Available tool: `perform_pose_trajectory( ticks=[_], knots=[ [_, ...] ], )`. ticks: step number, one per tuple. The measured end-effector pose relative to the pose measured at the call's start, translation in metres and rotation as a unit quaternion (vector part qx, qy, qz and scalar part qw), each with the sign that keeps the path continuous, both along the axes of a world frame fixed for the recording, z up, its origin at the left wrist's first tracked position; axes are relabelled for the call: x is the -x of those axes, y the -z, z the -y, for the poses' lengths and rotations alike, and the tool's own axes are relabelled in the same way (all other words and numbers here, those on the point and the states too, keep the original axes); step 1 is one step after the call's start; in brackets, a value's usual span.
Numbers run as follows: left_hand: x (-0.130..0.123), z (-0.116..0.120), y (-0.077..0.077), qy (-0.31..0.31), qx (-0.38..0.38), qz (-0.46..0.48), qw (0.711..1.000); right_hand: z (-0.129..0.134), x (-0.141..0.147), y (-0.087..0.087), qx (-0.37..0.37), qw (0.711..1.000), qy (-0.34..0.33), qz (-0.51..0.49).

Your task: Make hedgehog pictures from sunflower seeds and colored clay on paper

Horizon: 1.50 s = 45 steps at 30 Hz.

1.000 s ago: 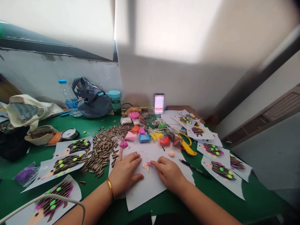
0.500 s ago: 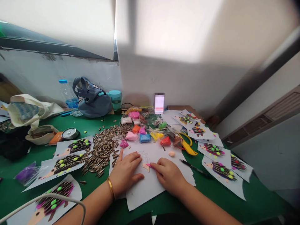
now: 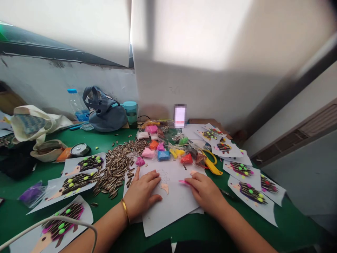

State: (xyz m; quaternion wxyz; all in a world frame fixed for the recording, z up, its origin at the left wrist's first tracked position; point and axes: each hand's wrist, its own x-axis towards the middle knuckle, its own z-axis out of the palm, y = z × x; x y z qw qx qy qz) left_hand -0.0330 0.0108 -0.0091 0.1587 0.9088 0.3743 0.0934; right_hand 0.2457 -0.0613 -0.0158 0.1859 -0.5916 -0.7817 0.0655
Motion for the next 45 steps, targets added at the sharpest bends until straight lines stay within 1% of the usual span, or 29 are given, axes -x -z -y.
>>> perform_pose_trajectory(
  ticks=[2,3,5,7,8,11,13,18,22,29,38,41,45],
  knots=[
    [-0.001,0.000,0.000,0.013,0.013,-0.001,1.000,0.003,-0.010,-0.002,-0.013,0.999,0.023,0.026],
    [-0.001,-0.001,-0.001,0.018,0.017,0.000,1.000,0.004,-0.011,-0.003,-0.019,0.999,0.018,0.030],
    [-0.002,-0.001,-0.002,0.025,0.023,0.001,0.999,0.007,-0.004,-0.005,-0.026,0.999,-0.026,0.025],
    [-0.002,-0.001,-0.003,0.026,0.028,-0.003,0.999,0.008,0.012,-0.007,-0.020,0.995,-0.098,0.018],
    [-0.002,-0.001,-0.003,0.026,0.031,-0.006,0.999,0.007,0.021,-0.008,-0.019,0.992,-0.120,0.020],
    [-0.002,-0.001,-0.003,0.027,0.027,-0.004,0.999,0.005,0.040,-0.009,-0.013,0.989,-0.142,0.031],
    [-0.001,-0.001,-0.002,0.029,0.021,0.000,0.999,0.002,0.044,-0.008,-0.005,0.988,-0.148,0.031],
    [-0.001,-0.002,-0.002,0.031,0.030,-0.001,0.999,-0.001,0.042,-0.004,0.004,0.990,-0.138,0.007],
    [-0.002,-0.001,-0.004,0.028,0.041,-0.006,0.999,-0.006,0.044,-0.004,0.010,0.990,-0.139,0.008],
    [-0.001,-0.002,-0.003,0.039,0.034,-0.009,0.999,-0.016,0.052,-0.003,-0.013,0.990,-0.138,0.016],
    [-0.001,-0.002,0.000,0.042,0.024,-0.012,0.999,-0.017,0.057,-0.001,-0.022,0.989,-0.147,0.015],
    [0.000,-0.001,0.001,0.042,0.014,-0.009,0.999,-0.017,0.054,0.003,-0.032,0.991,-0.131,-0.018],
    [0.000,0.003,-0.005,0.030,-0.018,0.015,0.999,-0.017,0.047,0.009,-0.024,0.992,-0.090,-0.084]
  ],
)
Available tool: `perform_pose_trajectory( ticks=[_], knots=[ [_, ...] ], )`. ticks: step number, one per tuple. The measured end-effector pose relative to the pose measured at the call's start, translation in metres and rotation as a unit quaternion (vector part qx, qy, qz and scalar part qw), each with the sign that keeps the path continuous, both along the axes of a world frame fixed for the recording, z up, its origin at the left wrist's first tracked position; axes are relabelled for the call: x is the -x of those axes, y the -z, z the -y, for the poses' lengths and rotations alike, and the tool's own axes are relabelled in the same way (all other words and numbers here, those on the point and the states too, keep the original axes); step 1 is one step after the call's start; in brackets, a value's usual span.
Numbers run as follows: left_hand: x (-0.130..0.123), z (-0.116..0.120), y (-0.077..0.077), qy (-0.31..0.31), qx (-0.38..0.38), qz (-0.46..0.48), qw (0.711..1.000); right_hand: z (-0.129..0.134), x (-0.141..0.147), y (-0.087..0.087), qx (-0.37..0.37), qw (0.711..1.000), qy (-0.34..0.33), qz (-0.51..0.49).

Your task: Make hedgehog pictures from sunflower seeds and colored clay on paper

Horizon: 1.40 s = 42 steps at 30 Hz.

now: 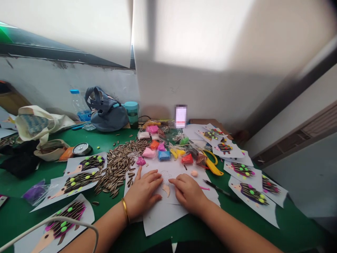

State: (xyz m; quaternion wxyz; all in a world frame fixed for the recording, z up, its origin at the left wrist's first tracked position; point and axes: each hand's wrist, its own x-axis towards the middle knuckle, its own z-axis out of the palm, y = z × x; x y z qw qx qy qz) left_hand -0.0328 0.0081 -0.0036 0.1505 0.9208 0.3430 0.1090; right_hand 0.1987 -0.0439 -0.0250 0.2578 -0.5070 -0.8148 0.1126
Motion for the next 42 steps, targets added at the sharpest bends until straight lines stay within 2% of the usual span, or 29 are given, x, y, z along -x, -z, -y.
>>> perform_pose_trajectory(
  ticks=[5,9,14,18,21,30,35,39,42],
  knots=[
    [-0.003,0.008,-0.007,0.022,-0.026,0.015,0.999,-0.003,-0.004,0.004,0.006,0.999,0.020,-0.025],
    [-0.004,0.009,-0.003,0.029,-0.046,0.011,0.998,-0.002,-0.004,0.004,-0.001,0.999,0.027,-0.027],
    [-0.002,0.006,0.005,0.042,-0.014,0.011,0.999,0.003,-0.007,0.004,0.008,0.999,0.023,-0.030],
    [-0.001,0.003,0.006,0.038,0.014,0.007,0.999,0.002,-0.010,0.001,-0.053,0.998,0.031,-0.009],
    [-0.001,0.001,0.005,0.038,0.024,-0.004,0.999,0.000,-0.011,0.000,-0.064,0.997,0.034,0.017],
    [0.002,-0.005,0.008,0.004,0.001,-0.015,1.000,0.011,-0.006,-0.005,-0.063,0.998,0.009,0.028],
    [0.008,-0.013,0.012,-0.030,-0.036,-0.010,0.999,0.011,-0.006,-0.004,-0.055,0.998,-0.007,0.026],
    [0.010,-0.014,0.006,-0.029,-0.059,0.003,0.998,0.010,-0.005,-0.002,-0.040,0.999,-0.007,0.032],
    [0.008,-0.005,0.000,0.004,-0.054,0.005,0.999,0.010,-0.004,-0.002,-0.033,0.999,-0.006,0.037]
  ],
)
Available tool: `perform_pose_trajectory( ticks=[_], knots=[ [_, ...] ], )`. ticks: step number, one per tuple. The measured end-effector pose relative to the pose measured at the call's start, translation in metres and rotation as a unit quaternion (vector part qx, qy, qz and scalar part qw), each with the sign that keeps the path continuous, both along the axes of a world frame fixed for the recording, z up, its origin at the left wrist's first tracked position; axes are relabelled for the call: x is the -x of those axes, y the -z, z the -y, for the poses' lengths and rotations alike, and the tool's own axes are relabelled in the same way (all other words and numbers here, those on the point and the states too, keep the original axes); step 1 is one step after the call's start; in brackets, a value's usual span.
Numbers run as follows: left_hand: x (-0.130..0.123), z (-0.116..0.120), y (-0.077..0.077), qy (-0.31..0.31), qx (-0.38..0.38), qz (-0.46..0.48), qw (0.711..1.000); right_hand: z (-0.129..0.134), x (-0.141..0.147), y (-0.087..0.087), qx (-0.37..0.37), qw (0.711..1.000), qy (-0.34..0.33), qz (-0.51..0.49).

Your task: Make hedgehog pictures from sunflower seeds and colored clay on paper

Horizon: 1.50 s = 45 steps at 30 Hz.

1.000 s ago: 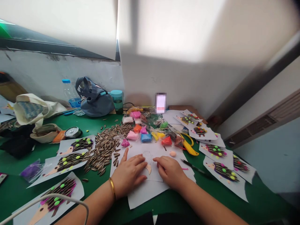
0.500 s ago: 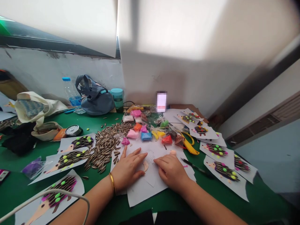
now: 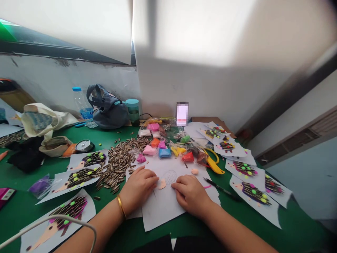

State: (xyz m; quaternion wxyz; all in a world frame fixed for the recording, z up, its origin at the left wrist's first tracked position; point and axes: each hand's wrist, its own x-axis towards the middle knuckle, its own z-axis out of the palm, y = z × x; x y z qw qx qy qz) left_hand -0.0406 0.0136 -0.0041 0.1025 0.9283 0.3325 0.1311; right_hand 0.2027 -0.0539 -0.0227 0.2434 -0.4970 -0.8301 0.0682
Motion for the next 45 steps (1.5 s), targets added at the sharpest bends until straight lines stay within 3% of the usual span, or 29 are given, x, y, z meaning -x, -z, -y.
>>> perform_pose_trajectory(
  ticks=[8,17,24,27,30,35,40,45],
  knots=[
    [-0.007,0.019,0.000,0.029,-0.007,-0.043,0.999,-0.001,0.000,0.002,0.027,1.000,0.001,-0.016],
    [0.005,0.027,0.006,0.060,-0.039,-0.048,0.996,-0.002,-0.002,0.002,0.030,1.000,-0.001,-0.011],
    [0.008,0.026,0.008,0.023,-0.018,-0.017,0.999,0.000,-0.001,0.001,0.017,1.000,-0.010,-0.014],
    [0.007,0.025,0.007,0.017,0.000,-0.018,1.000,-0.003,-0.011,-0.007,0.012,0.999,0.000,-0.039],
    [0.007,0.024,0.008,0.017,0.011,-0.015,1.000,-0.004,-0.038,-0.020,0.020,0.997,0.057,-0.044],
    [0.006,0.024,0.009,0.013,0.002,0.008,1.000,0.007,-0.078,-0.027,0.082,0.989,0.070,0.097],
    [0.011,0.025,0.005,0.017,-0.001,0.020,1.000,0.012,-0.074,-0.014,0.021,0.966,0.041,0.254],
    [0.020,0.031,0.006,0.052,-0.022,0.019,0.998,0.006,-0.070,-0.021,-0.012,0.967,0.063,0.248]
  ],
)
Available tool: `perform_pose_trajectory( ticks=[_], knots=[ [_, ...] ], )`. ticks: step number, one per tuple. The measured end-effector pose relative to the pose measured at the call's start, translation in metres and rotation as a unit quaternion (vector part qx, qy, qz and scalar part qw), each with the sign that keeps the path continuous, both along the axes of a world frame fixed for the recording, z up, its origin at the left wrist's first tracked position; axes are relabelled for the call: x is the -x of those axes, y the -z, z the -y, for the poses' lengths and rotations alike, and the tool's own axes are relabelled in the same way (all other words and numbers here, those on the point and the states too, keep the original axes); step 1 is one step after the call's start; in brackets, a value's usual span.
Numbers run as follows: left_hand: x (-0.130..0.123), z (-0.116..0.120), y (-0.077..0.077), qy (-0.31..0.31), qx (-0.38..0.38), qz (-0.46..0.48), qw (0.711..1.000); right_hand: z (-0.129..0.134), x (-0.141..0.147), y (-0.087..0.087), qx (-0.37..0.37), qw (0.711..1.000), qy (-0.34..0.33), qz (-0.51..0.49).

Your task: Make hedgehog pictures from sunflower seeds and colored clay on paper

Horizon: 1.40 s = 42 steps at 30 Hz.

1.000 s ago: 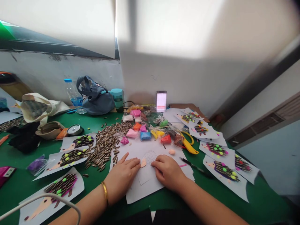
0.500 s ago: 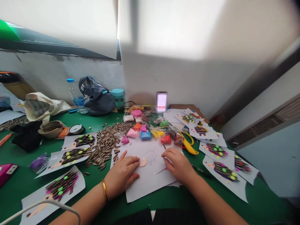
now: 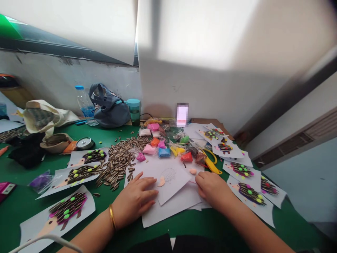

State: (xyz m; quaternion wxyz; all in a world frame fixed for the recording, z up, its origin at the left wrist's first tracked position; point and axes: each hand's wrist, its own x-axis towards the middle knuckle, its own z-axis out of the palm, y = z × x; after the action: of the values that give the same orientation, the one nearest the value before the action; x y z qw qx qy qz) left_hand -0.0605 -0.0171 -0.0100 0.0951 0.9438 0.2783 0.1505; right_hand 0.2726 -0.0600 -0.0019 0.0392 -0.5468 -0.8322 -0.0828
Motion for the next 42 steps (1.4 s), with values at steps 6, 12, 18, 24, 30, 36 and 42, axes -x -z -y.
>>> perform_pose_trajectory(
  ticks=[6,12,18,24,30,36,42],
  knots=[
    [-0.004,0.002,0.001,0.006,0.011,-0.003,1.000,-0.002,0.035,-0.024,-0.001,0.993,-0.009,-0.117],
    [-0.006,0.004,-0.001,0.005,0.003,-0.003,1.000,-0.008,0.080,-0.002,0.025,0.993,-0.066,-0.093],
    [-0.008,0.005,0.002,-0.001,-0.009,0.009,1.000,-0.014,0.087,0.012,0.009,0.992,-0.085,-0.091],
    [-0.010,0.005,0.000,-0.004,-0.005,-0.004,1.000,-0.016,0.088,0.013,-0.013,0.993,-0.084,-0.083],
    [-0.011,0.004,-0.003,-0.003,-0.006,-0.019,1.000,-0.013,0.091,0.015,-0.010,0.990,-0.100,-0.103],
    [-0.012,0.005,-0.003,-0.007,-0.012,-0.016,1.000,-0.013,0.094,0.020,-0.005,0.988,-0.095,-0.118],
    [-0.012,0.004,-0.001,0.003,-0.033,-0.002,0.999,-0.011,0.079,0.013,0.036,0.977,-0.062,-0.199]
  ],
)
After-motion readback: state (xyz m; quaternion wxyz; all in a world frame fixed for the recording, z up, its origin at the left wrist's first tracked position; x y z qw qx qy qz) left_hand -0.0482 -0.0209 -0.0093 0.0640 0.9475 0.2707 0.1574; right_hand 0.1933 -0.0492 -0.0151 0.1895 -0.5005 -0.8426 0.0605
